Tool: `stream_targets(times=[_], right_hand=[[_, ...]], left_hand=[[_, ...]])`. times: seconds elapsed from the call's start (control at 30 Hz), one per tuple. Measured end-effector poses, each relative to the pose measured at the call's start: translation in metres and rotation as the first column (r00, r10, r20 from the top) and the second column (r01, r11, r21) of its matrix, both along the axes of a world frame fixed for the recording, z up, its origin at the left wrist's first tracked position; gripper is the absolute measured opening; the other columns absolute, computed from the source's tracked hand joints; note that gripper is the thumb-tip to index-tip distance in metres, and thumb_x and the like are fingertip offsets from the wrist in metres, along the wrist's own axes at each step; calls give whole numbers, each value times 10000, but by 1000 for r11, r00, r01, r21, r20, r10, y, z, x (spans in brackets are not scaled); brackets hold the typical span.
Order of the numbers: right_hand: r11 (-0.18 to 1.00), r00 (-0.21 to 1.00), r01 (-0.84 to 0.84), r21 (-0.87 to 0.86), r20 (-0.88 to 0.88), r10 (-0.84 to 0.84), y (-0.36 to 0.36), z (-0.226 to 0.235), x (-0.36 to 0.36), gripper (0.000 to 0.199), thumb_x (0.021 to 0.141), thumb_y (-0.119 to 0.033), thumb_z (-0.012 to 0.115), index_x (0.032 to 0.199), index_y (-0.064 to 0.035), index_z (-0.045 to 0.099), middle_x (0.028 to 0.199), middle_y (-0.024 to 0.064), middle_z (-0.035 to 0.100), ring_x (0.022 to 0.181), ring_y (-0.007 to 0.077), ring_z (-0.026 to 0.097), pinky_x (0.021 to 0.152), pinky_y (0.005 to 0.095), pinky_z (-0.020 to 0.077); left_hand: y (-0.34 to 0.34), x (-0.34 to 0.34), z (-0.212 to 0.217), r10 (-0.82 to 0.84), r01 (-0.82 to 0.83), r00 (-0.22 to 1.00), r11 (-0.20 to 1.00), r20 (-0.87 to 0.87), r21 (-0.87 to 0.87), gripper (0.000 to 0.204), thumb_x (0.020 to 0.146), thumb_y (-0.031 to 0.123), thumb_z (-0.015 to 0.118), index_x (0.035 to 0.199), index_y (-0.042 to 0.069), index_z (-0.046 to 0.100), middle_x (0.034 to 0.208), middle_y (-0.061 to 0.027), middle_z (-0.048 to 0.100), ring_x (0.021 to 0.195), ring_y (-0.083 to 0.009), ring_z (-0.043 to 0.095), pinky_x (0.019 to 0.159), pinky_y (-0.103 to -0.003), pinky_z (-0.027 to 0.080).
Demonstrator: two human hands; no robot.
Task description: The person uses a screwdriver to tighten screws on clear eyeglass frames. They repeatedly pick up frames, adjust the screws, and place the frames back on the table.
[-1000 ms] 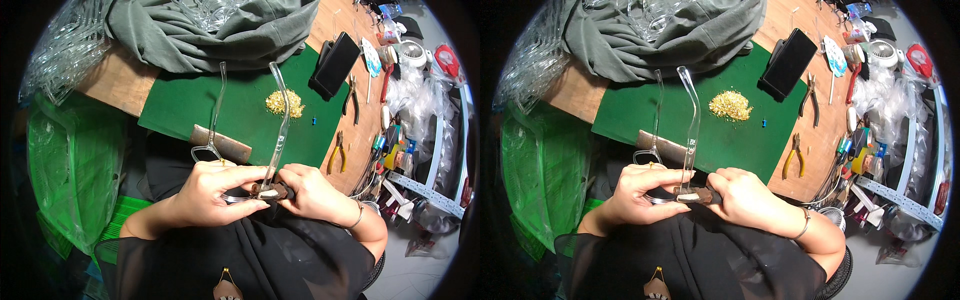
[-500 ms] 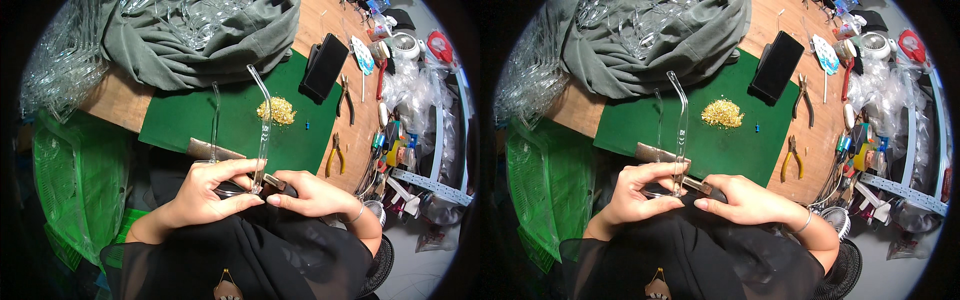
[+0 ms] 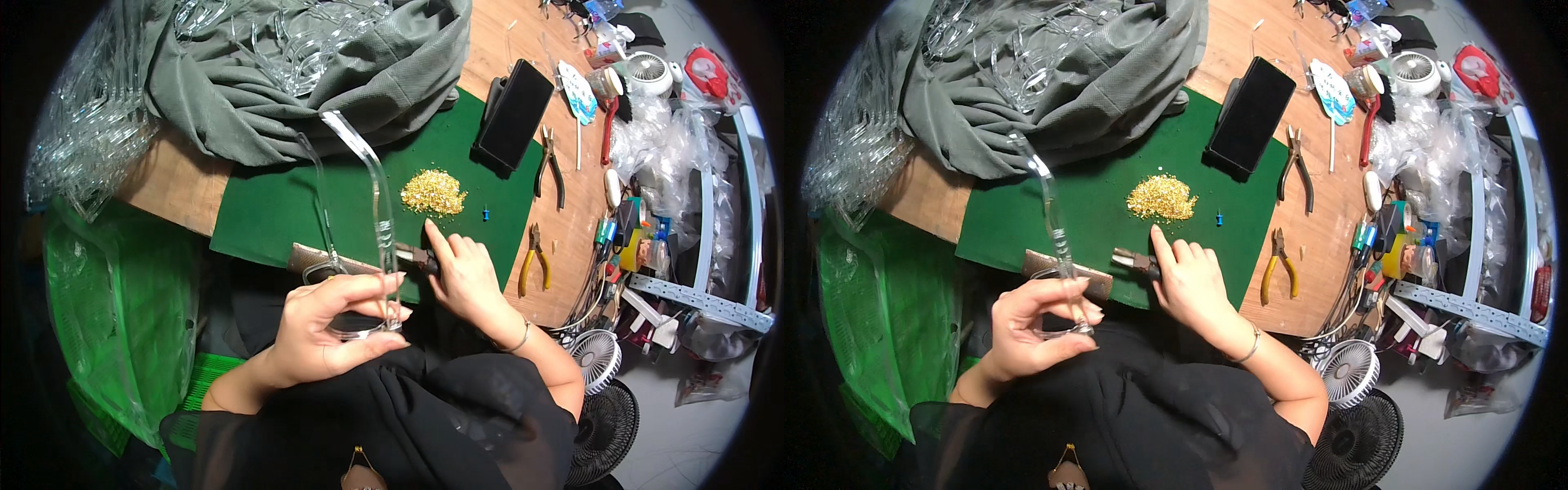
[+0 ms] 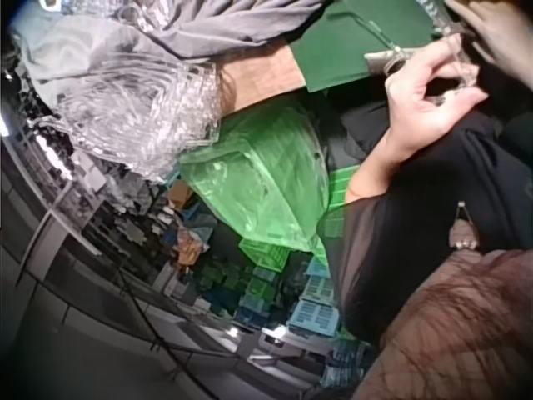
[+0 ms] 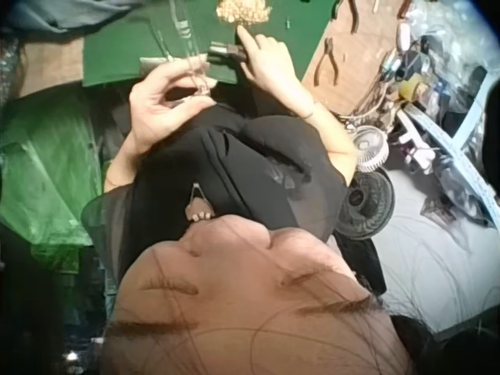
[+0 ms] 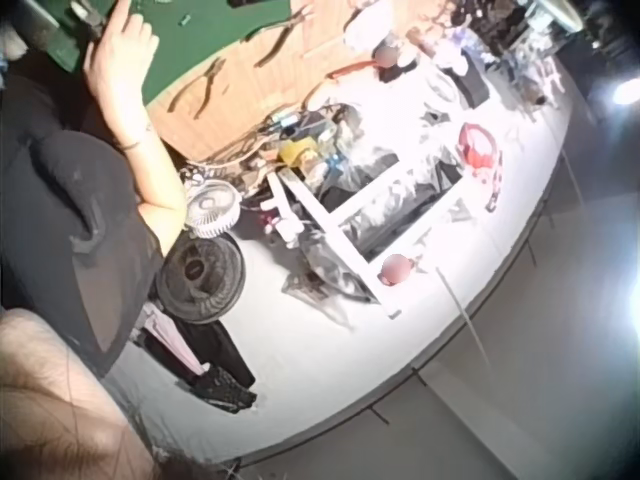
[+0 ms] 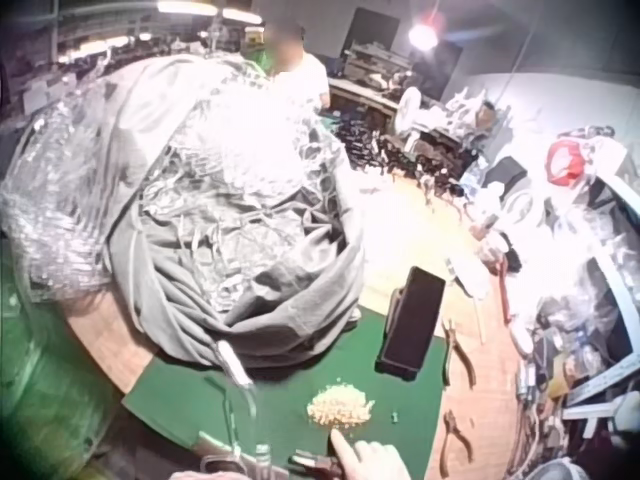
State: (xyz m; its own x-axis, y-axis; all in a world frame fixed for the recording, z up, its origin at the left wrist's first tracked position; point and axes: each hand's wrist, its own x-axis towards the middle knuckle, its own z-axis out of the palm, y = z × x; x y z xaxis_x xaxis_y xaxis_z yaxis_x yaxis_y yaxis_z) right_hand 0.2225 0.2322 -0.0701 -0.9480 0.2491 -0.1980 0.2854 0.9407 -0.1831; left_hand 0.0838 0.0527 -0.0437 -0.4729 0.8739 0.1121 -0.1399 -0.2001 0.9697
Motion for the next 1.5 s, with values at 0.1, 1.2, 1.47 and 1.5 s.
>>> stream_targets(times=[0.1,1.2,1.47,1.5], right_hand=[[998,999,16,-54,-49,-19,1,5,6,678,627,-103,671,1237,18,400,785,103,475,737,248,492,656,345,388],[362,735,-399,-842,-530,-424,-29,39,-30,140,712,35,665,790,-10,558,734,84,591,651,185,550,594,300,419],[567,676,-476,-673,-692,-254,-25,47,-30,126,750,-60,681,803,-19,575,741,82,597,628,191,555,575,307,416],[592,668,-481,-646,-708,-230,-24,48,-29,129,761,-90,679,808,-25,579,742,76,598,626,190,557,569,306,418]], left_hand=[[-6,0,-5,64,-70,988,997,141,40,505,606,24,784,1034,-59,530,815,-120,664,828,-192,648,848,-330,474],[7,11,15,45,-46,998,998,-34,-47,505,658,14,746,1104,-67,524,805,-96,665,745,-124,634,708,-239,481],[7,15,12,80,-79,990,997,-113,15,501,663,27,747,1104,-68,528,778,-93,665,719,-121,634,668,-232,475],[7,16,12,90,-87,984,996,-156,29,500,664,29,746,1104,-67,529,774,-94,664,713,-123,634,665,-231,475]])
